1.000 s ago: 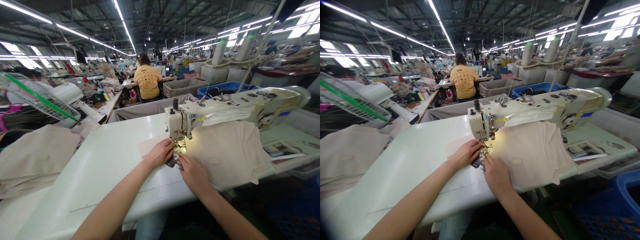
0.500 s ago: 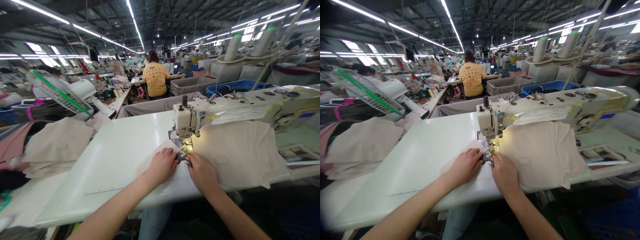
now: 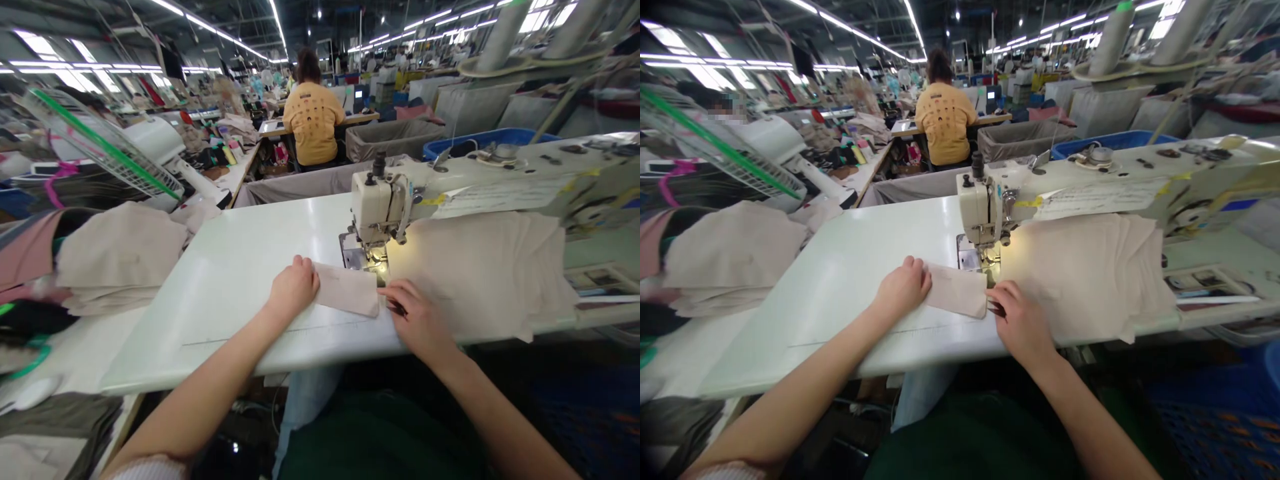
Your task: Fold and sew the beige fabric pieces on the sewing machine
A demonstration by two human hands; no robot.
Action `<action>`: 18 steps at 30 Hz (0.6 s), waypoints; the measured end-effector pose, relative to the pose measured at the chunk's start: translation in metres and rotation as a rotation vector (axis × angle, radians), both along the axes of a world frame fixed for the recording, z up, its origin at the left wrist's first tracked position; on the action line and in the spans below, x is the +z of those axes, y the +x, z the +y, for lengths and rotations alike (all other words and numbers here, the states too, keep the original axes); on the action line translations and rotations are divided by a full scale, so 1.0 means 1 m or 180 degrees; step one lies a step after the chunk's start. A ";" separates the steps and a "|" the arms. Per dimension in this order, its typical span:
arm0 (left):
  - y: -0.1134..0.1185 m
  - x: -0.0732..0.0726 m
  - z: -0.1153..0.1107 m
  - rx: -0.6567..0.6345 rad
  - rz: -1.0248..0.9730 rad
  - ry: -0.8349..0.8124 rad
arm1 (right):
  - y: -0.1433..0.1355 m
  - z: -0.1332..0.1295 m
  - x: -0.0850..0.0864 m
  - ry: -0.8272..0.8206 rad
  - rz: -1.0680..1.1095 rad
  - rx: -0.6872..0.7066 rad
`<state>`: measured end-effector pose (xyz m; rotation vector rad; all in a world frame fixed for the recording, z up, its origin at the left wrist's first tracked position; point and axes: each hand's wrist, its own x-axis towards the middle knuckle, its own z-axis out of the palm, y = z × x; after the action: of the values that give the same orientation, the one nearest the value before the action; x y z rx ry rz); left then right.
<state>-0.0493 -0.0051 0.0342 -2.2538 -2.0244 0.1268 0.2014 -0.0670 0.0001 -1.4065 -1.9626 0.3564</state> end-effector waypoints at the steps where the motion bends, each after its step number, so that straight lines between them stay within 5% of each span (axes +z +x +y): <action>1: 0.000 0.000 -0.002 0.0032 -0.0005 -0.0004 | 0.001 -0.002 0.001 -0.0049 0.0024 0.0059; 7: -0.002 0.000 -0.007 0.0044 -0.0025 0.0055 | -0.002 -0.001 0.005 -0.0313 0.0169 0.0137; 12: -0.001 0.000 -0.012 0.0099 -0.0053 0.0010 | -0.014 0.021 0.006 -0.0492 0.0490 -0.0308; 18: -0.002 -0.003 -0.017 0.0175 -0.0138 0.0052 | -0.020 0.042 0.010 -0.1139 0.1019 -0.0237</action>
<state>-0.0509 -0.0219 0.0307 -2.2108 -2.1018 0.0662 0.1810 -0.0252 0.0102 -1.5256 -1.6338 0.8757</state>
